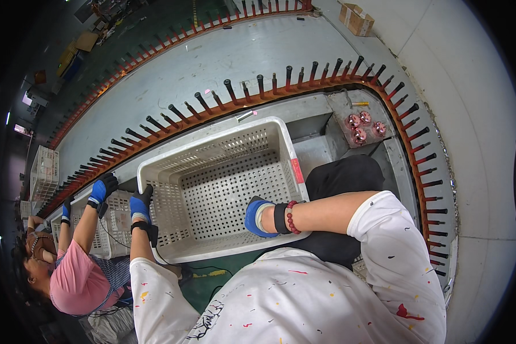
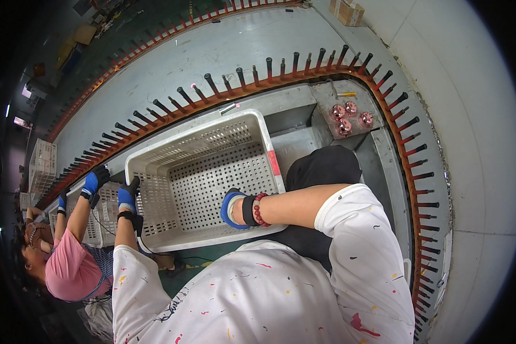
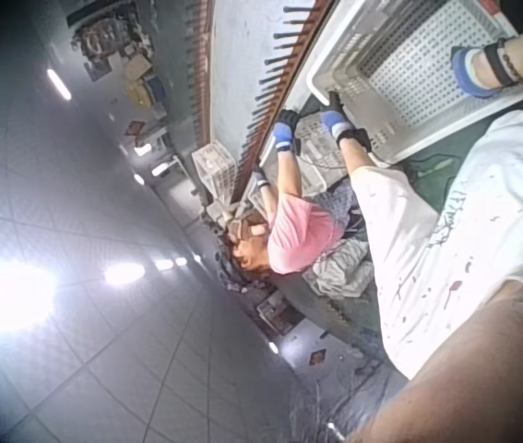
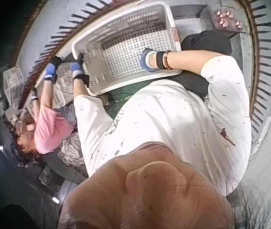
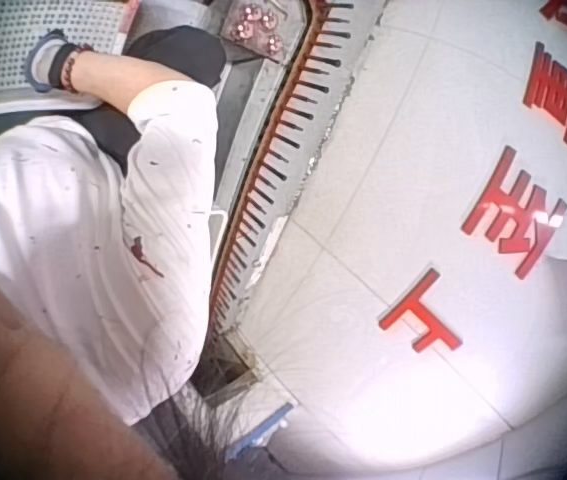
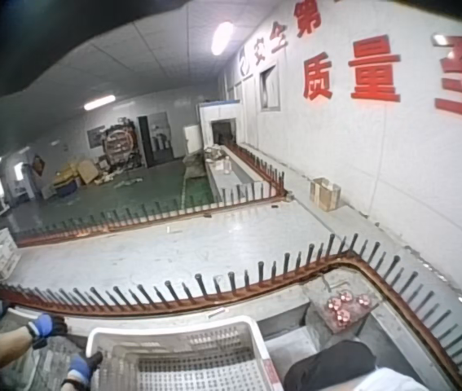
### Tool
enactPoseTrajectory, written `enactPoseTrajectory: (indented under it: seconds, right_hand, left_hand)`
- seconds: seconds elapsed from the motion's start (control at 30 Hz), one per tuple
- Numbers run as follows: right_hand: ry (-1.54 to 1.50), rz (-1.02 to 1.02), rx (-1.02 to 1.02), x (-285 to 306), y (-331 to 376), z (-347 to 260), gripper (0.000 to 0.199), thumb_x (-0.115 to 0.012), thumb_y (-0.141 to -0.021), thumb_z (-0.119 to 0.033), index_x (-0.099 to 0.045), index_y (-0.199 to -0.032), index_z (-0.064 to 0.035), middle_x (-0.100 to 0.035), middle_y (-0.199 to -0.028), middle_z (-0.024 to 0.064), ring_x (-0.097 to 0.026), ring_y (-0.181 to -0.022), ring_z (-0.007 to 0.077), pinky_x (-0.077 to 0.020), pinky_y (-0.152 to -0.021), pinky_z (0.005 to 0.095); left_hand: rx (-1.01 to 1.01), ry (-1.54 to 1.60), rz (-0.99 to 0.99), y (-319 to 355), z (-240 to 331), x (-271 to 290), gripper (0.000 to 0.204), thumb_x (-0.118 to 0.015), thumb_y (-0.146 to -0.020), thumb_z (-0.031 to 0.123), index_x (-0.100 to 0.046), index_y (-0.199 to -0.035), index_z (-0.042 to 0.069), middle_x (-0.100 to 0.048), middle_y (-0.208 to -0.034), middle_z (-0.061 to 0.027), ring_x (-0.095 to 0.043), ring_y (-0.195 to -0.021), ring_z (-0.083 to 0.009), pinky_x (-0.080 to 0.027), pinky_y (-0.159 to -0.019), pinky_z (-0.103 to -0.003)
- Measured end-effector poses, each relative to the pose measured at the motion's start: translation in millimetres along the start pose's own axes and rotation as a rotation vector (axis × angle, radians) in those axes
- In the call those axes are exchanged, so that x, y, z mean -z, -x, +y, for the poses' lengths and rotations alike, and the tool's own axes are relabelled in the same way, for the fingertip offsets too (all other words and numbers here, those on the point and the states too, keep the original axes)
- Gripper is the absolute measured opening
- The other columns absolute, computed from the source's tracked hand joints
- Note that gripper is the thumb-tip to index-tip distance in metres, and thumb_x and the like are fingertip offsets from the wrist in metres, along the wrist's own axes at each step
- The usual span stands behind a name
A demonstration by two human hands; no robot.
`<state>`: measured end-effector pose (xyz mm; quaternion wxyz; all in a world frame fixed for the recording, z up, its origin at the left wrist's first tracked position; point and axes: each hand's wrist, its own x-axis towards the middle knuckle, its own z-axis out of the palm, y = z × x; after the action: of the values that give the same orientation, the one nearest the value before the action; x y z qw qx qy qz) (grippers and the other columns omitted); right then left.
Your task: Collecting pink ornaments from a production rack and placing them into a white plastic basket.
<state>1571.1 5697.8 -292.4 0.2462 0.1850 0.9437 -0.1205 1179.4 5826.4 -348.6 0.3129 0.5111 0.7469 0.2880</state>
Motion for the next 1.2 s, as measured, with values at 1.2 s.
enactPoseTrajectory:
  seconds: [1.2]
  right_hand:
    - [0.01, 0.049, 0.003, -1, 0, -1, 0.013, -0.066, -0.068, -0.017, -0.073, -0.078, -0.0127, -0.068, -0.075, 0.0039, -0.065, -0.066, 0.0201, -0.0466, -0.053, 0.0367]
  left_hand:
    - [0.027, 0.006, -0.02, 2, 2, 1, 0.04, -0.068, -0.077, 0.035, -0.065, -0.1, 0.002, -0.063, -0.072, -0.0041, -0.053, -0.058, -0.013, -0.042, -0.054, -0.031]
